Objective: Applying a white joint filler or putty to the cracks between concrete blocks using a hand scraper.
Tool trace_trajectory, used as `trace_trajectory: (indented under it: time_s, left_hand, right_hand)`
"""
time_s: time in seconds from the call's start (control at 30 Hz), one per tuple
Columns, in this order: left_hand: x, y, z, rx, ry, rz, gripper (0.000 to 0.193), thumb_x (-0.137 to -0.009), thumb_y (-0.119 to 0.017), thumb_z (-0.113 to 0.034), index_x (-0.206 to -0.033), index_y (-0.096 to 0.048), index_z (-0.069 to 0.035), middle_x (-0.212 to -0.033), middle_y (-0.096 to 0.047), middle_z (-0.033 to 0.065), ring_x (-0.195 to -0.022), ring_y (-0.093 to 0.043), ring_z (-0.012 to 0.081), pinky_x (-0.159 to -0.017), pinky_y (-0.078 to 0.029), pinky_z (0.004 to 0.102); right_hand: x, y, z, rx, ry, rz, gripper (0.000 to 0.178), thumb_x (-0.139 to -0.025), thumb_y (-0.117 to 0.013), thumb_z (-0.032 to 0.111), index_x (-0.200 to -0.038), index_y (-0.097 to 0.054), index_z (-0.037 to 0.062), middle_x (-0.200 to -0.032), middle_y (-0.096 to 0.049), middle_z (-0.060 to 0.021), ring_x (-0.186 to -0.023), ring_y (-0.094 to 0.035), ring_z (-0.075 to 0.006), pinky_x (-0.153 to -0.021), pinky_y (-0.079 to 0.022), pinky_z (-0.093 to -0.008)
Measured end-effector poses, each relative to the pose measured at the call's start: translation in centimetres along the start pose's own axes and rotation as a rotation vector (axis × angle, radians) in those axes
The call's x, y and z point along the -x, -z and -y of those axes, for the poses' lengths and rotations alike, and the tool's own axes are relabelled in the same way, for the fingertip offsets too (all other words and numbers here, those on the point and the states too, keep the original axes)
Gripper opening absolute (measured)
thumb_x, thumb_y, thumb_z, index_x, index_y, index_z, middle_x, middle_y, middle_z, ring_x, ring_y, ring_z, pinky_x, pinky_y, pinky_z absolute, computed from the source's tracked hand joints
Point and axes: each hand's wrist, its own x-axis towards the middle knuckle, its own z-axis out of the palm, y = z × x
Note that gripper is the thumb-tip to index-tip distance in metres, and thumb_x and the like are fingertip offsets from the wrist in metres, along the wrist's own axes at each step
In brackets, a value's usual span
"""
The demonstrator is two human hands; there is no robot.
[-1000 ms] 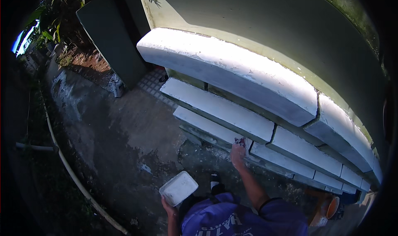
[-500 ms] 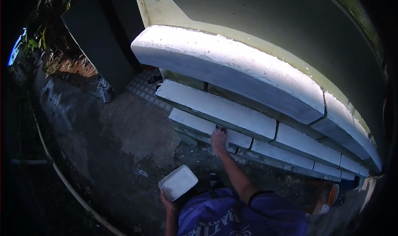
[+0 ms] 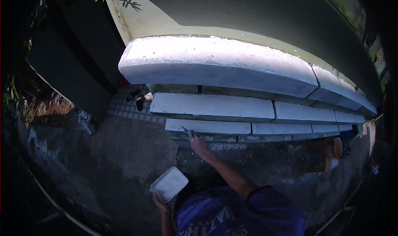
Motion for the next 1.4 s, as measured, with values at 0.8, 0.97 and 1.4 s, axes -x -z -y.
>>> trace_trajectory:
  time_s: [0.8,0.97,1.4]
  left_hand:
    - [0.4,2.0,-0.8,0.025,0.012,0.05,0.055,-0.093,-0.037,-0.048,-0.128,-0.045,-0.006,-0.125,-0.051,0.0082,-0.117,-0.047,0.0247,-0.1,-0.032,0.0379]
    - [0.9,2.8,-0.9,0.061,-0.027,-0.006,0.055,-0.093,-0.036,-0.047,-0.129,-0.045,-0.006,-0.126,-0.051,0.0084,-0.118,-0.046,0.0236,-0.101,-0.032,0.0374]
    - [-1.3,0.4,2.3,0.04,-0.043,0.055,0.06,-0.093,-0.035,-0.05,-0.133,-0.04,-0.006,-0.133,-0.045,0.009,-0.125,-0.039,0.0239,-0.105,-0.026,0.0389]
  right_hand:
    - [-7.1,-6.0,10.7,0.199,-0.156,-0.124,0.02,-0.079,-0.057,0.012,-0.096,-0.063,0.0029,-0.086,-0.066,-0.0142,-0.078,-0.067,-0.0246,-0.056,-0.053,-0.0347]
    - [-5.0,0.1,12.5,-0.029,0.208,0.01,0.031,-0.082,-0.052,0.01,-0.112,-0.057,0.0047,-0.095,-0.065,-0.0113,-0.078,-0.066,-0.0219,-0.063,-0.054,-0.0325]
    - [13.0,3.3,-16.8,0.27,-0.046,-0.188,0.042,-0.083,-0.051,0.008,-0.124,-0.049,0.0003,-0.132,-0.046,-0.02,-0.123,-0.043,-0.0377,-0.102,-0.037,-0.0444]
